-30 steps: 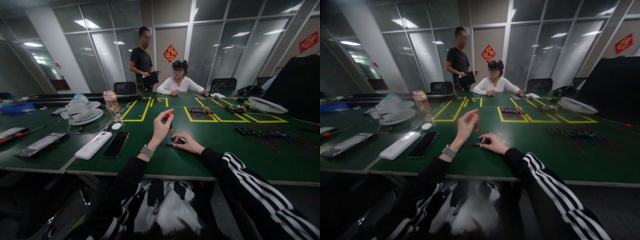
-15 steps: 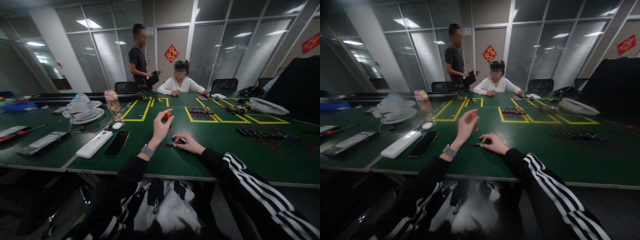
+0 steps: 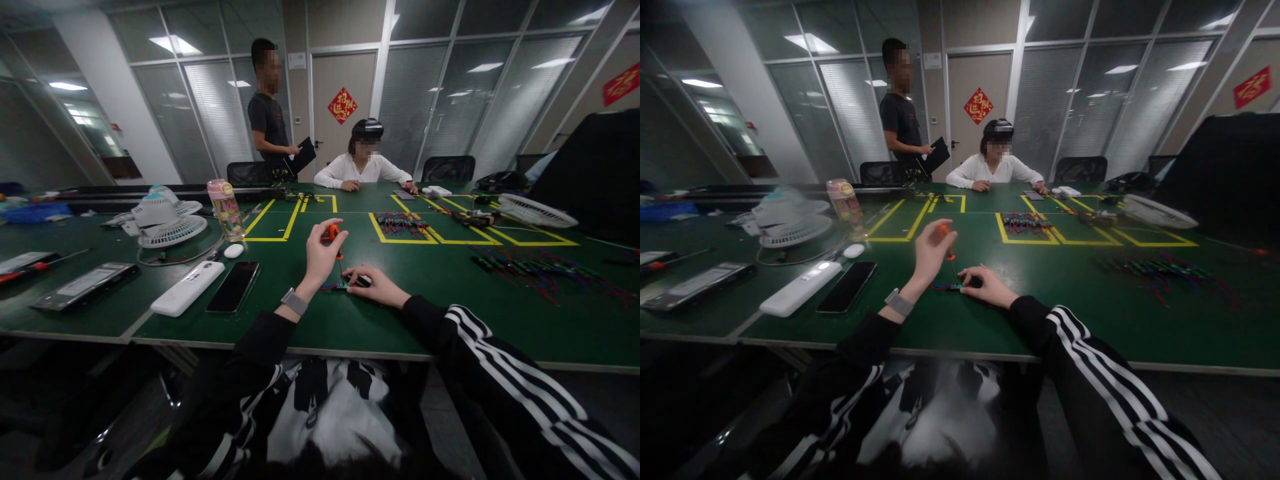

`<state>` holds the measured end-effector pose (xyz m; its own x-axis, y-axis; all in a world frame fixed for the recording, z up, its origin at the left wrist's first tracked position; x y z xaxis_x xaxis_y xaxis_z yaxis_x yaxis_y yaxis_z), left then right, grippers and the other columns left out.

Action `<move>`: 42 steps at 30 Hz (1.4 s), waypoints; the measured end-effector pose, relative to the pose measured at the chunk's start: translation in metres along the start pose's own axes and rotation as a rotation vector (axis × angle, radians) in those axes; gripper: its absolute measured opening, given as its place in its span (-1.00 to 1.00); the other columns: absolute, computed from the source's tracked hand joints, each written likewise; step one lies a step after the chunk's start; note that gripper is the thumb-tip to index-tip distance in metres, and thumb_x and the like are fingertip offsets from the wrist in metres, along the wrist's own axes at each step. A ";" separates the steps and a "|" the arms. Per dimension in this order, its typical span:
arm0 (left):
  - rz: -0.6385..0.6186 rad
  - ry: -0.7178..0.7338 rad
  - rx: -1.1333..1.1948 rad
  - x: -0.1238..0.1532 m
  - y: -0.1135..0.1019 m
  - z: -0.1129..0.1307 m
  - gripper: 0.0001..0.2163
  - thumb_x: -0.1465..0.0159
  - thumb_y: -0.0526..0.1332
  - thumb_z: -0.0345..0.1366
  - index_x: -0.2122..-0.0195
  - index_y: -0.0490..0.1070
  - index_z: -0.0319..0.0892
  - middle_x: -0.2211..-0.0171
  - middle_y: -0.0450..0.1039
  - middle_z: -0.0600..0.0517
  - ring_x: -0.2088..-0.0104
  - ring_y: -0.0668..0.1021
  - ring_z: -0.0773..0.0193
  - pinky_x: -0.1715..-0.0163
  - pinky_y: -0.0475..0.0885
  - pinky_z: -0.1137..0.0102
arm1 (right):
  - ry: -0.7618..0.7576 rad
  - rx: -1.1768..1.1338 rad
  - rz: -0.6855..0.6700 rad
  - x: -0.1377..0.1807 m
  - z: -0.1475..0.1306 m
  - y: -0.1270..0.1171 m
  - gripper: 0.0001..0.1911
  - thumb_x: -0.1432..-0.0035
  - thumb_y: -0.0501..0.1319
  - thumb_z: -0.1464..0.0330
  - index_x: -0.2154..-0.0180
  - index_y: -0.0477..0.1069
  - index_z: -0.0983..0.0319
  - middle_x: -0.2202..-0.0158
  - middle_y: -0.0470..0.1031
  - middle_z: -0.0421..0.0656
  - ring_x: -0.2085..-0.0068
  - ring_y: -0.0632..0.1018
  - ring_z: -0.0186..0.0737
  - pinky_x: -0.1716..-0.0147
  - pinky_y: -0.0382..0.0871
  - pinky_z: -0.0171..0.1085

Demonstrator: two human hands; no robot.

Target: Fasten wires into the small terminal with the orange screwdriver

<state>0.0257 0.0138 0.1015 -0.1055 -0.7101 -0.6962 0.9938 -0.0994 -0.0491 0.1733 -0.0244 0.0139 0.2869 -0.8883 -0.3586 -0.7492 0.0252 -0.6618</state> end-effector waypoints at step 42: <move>0.056 0.037 -0.074 0.005 -0.003 0.005 -0.80 -0.25 0.24 -0.28 0.11 0.50 -0.10 0.17 0.46 -0.02 0.24 0.51 0.31 0.21 0.43 0.42 | 0.006 0.018 -0.001 0.001 -0.003 -0.002 -0.81 -0.02 0.31 0.21 0.44 0.41 0.18 0.04 0.57 -0.05 -0.04 0.54 0.02 -0.22 0.02 0.18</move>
<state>0.0219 0.0075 0.1020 -0.0496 -0.6866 -0.7253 0.9981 -0.0073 -0.0613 0.1728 -0.0265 0.0169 0.2837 -0.8910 -0.3544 -0.7379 0.0332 -0.6741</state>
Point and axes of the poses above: each hand's wrist, its own x-axis away from the middle knuckle, its own y-axis out of the palm, z = x × y, the point moved 5 cm from there along -x, towards the middle knuckle
